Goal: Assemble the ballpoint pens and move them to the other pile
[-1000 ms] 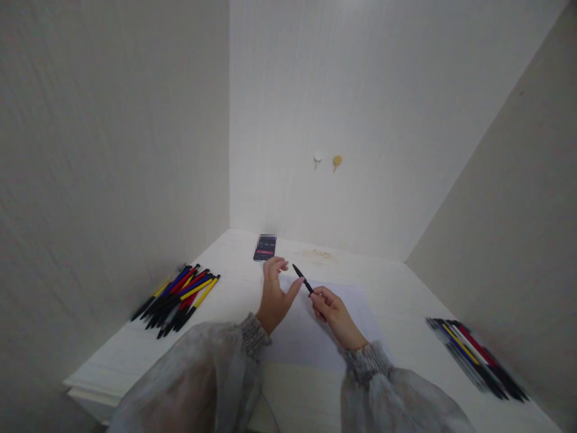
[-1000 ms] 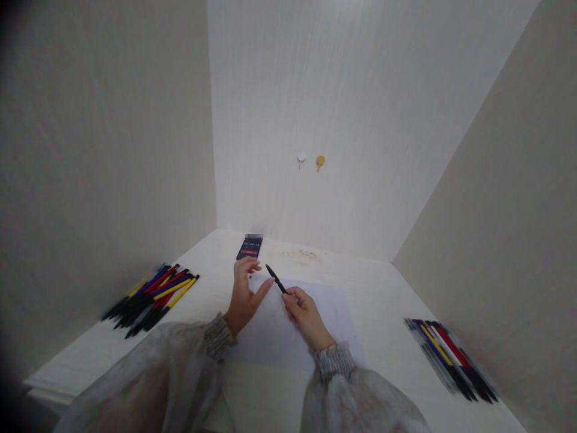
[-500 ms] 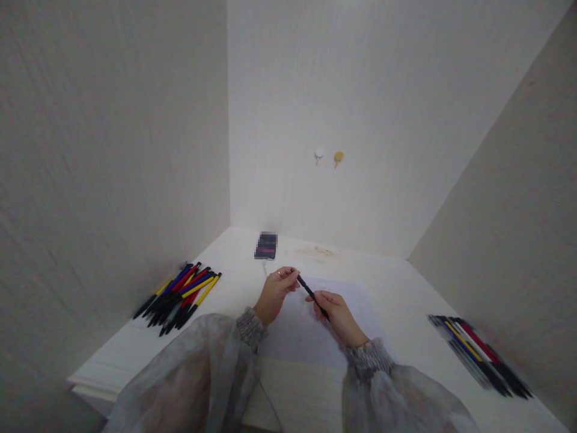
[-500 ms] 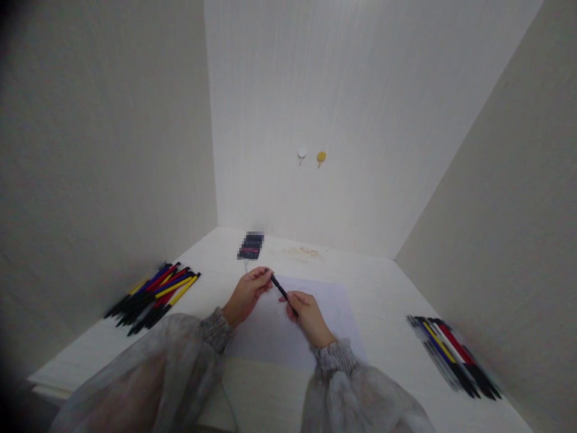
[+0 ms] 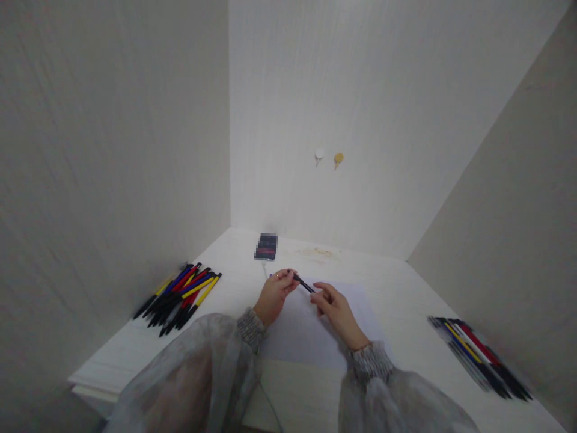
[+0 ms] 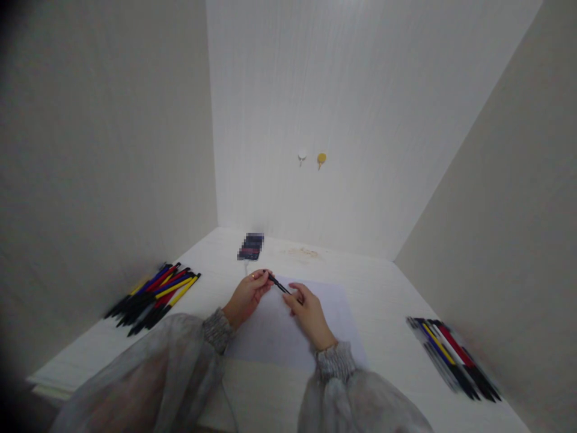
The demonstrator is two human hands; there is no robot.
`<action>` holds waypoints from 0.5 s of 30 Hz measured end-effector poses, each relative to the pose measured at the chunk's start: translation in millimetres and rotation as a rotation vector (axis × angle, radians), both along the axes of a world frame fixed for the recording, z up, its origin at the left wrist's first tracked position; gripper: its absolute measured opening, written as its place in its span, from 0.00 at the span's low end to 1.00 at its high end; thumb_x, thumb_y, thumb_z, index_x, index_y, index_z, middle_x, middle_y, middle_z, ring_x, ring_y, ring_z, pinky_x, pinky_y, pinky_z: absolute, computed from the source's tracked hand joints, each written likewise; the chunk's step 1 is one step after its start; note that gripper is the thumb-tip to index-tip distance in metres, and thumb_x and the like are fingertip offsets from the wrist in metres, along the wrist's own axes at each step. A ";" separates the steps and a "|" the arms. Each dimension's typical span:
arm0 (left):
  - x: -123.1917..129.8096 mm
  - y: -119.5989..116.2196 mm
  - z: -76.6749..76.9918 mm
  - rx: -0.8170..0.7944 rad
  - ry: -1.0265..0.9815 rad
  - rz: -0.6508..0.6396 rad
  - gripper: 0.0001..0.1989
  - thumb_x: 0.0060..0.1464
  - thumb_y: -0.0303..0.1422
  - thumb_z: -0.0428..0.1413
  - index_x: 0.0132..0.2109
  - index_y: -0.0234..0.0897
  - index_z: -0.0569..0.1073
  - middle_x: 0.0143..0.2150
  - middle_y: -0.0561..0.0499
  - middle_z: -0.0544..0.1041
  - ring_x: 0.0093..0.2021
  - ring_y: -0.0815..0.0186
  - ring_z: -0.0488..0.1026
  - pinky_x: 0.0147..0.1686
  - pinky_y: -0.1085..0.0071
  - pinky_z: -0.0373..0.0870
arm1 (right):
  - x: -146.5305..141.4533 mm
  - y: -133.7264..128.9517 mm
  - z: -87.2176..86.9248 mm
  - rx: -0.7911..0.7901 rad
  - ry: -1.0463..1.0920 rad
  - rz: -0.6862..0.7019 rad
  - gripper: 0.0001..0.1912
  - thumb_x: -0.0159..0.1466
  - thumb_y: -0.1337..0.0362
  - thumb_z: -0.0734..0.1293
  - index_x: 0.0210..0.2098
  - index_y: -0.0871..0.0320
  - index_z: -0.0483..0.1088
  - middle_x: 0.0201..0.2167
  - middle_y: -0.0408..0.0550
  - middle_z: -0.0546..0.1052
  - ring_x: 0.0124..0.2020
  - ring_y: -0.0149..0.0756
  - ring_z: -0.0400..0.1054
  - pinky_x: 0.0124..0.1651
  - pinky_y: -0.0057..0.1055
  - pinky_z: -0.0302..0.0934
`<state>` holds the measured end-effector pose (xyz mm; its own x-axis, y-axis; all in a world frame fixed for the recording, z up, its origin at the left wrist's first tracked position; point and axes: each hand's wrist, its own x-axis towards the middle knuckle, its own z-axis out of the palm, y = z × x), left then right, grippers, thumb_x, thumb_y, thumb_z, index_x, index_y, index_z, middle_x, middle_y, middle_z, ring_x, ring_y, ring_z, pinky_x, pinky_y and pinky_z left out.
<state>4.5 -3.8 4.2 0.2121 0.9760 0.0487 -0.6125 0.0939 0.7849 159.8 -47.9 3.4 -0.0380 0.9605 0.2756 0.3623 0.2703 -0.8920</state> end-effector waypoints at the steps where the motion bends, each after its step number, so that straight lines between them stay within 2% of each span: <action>1: 0.1 0.6 -0.2 -0.017 -0.011 0.011 0.07 0.41 0.31 0.58 0.30 0.33 0.69 0.30 0.52 0.70 0.28 0.75 0.67 0.35 0.76 0.64 | 0.0 0.0 -0.5 0.055 -0.030 -0.050 0.17 0.50 0.56 0.65 0.37 0.59 0.65 0.24 0.43 0.70 0.21 0.29 0.61 0.26 0.27 0.56; 2: 0.1 0.9 -0.3 -0.032 -0.021 0.021 0.07 0.41 0.31 0.58 0.29 0.32 0.69 0.30 0.52 0.70 0.28 0.75 0.67 0.35 0.77 0.64 | 0.1 -0.1 -0.7 0.106 -0.057 -0.095 0.19 0.47 0.57 0.66 0.37 0.58 0.65 0.26 0.44 0.70 0.23 0.30 0.62 0.27 0.27 0.56; 4: 0.1 1.0 -0.3 -0.046 -0.035 0.027 0.07 0.41 0.30 0.58 0.29 0.32 0.69 0.29 0.53 0.70 0.28 0.75 0.67 0.35 0.77 0.63 | 0.4 -0.6 0.1 0.131 -0.082 -0.114 0.14 0.49 0.58 0.66 0.32 0.58 0.66 0.24 0.44 0.70 0.24 0.31 0.63 0.28 0.28 0.57; 6: 0.3 0.7 -0.3 -0.041 -0.040 0.008 0.06 0.41 0.30 0.58 0.29 0.32 0.70 0.30 0.52 0.70 0.28 0.75 0.66 0.35 0.77 0.64 | 0.5 -1.4 2.3 0.046 -0.035 -0.063 0.12 0.54 0.56 0.61 0.30 0.59 0.66 0.19 0.43 0.69 0.20 0.30 0.62 0.25 0.28 0.57; 8: 0.4 0.9 -0.7 -0.037 -0.041 -0.010 0.06 0.41 0.30 0.58 0.29 0.32 0.70 0.30 0.52 0.70 0.28 0.75 0.67 0.35 0.77 0.64 | 0.3 -2.1 4.4 -0.021 0.031 -0.018 0.14 0.57 0.55 0.57 0.32 0.59 0.66 0.18 0.42 0.69 0.17 0.29 0.61 0.23 0.28 0.57; 12: -0.1 2.8 -1.3 -0.052 -0.040 0.037 0.05 0.42 0.29 0.57 0.28 0.33 0.69 0.29 0.53 0.70 0.28 0.75 0.67 0.36 0.77 0.63 | 0.9 -2.7 4.7 0.125 -0.006 -0.075 0.17 0.50 0.55 0.64 0.36 0.58 0.66 0.27 0.45 0.71 0.25 0.31 0.64 0.30 0.28 0.59; 15: -0.1 2.1 -0.2 -0.056 -0.042 0.038 0.04 0.42 0.29 0.57 0.28 0.33 0.69 0.29 0.53 0.70 0.28 0.75 0.67 0.36 0.77 0.63 | 2.7 -1.4 2.2 0.141 -0.027 -0.088 0.15 0.51 0.55 0.64 0.34 0.59 0.67 0.22 0.44 0.71 0.23 0.31 0.63 0.27 0.27 0.58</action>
<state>4.4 -1.7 4.0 0.1742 0.9847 0.0021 -0.6487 0.1131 0.7526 162.6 -49.4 5.6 0.0347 0.9123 0.4079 0.4137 0.3584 -0.8369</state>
